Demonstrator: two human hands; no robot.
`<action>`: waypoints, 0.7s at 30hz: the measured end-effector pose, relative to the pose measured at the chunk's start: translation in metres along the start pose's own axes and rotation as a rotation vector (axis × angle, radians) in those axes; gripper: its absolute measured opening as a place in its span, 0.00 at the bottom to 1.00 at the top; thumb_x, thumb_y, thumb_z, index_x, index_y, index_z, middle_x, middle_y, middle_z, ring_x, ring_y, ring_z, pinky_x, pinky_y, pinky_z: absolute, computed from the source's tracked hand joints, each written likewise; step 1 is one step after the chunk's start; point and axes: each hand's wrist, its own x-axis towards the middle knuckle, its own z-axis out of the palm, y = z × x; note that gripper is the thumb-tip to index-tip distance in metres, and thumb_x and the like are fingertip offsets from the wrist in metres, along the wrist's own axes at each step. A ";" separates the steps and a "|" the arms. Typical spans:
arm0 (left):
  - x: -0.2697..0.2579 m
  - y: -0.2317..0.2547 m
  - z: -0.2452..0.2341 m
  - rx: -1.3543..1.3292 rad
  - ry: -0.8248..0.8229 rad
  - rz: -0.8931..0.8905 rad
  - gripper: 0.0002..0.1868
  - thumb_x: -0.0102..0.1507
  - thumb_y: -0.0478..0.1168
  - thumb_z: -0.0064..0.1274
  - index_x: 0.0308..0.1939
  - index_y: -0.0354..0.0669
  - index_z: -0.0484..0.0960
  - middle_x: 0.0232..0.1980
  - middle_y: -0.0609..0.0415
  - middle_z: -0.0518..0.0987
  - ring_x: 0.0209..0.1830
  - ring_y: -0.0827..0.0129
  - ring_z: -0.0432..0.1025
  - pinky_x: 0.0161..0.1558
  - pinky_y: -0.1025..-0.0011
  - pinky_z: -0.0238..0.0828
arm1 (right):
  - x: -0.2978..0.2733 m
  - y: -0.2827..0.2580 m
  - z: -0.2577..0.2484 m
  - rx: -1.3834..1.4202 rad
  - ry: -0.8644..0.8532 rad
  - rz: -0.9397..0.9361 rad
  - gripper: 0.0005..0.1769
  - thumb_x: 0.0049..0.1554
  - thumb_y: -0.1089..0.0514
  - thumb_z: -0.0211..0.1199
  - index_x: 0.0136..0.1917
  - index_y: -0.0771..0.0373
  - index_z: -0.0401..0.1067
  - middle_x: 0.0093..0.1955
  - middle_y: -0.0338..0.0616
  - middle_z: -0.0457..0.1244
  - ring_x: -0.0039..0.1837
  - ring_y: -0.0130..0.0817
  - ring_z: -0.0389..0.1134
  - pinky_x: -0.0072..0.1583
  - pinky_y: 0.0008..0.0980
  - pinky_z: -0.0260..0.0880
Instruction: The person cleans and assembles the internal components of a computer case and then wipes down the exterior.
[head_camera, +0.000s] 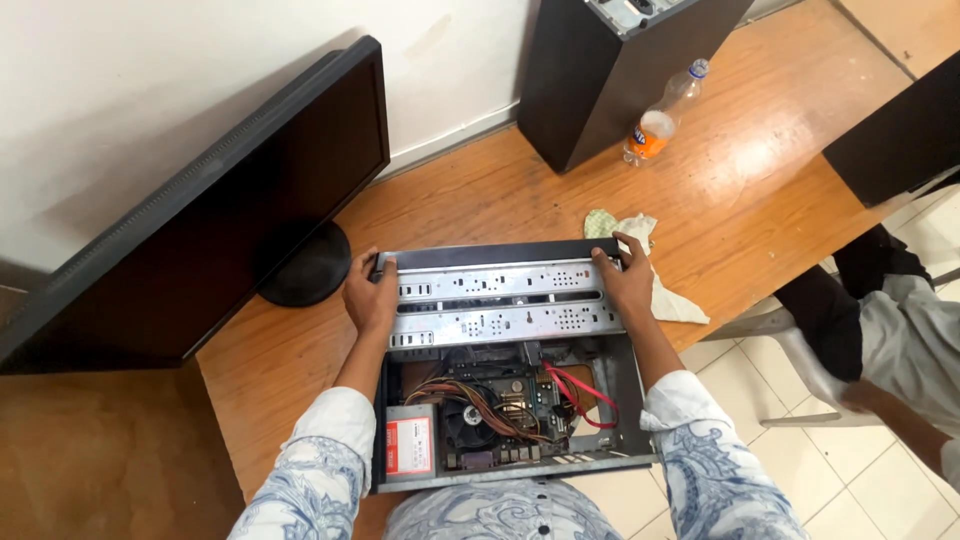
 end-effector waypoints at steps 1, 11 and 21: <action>0.000 -0.002 0.000 0.001 -0.001 0.001 0.20 0.64 0.44 0.60 0.57 0.39 0.81 0.56 0.45 0.84 0.58 0.60 0.78 0.60 0.66 0.69 | 0.002 0.006 0.002 0.001 0.001 0.001 0.29 0.56 0.51 0.70 0.68 0.59 0.70 0.45 0.50 0.72 0.45 0.31 0.70 0.49 0.33 0.69; 0.003 -0.008 0.000 -0.078 -0.037 0.076 0.21 0.62 0.44 0.61 0.57 0.39 0.82 0.53 0.45 0.85 0.55 0.62 0.79 0.59 0.67 0.72 | 0.008 0.022 0.009 0.085 0.037 -0.067 0.34 0.56 0.50 0.70 0.74 0.56 0.67 0.60 0.57 0.68 0.63 0.41 0.70 0.65 0.37 0.67; -0.006 0.011 -0.008 0.023 -0.016 0.088 0.22 0.62 0.44 0.61 0.60 0.43 0.83 0.55 0.44 0.84 0.54 0.59 0.78 0.57 0.65 0.72 | 0.009 0.024 0.007 0.098 0.041 -0.011 0.32 0.58 0.53 0.68 0.74 0.56 0.68 0.61 0.55 0.69 0.62 0.38 0.70 0.64 0.34 0.67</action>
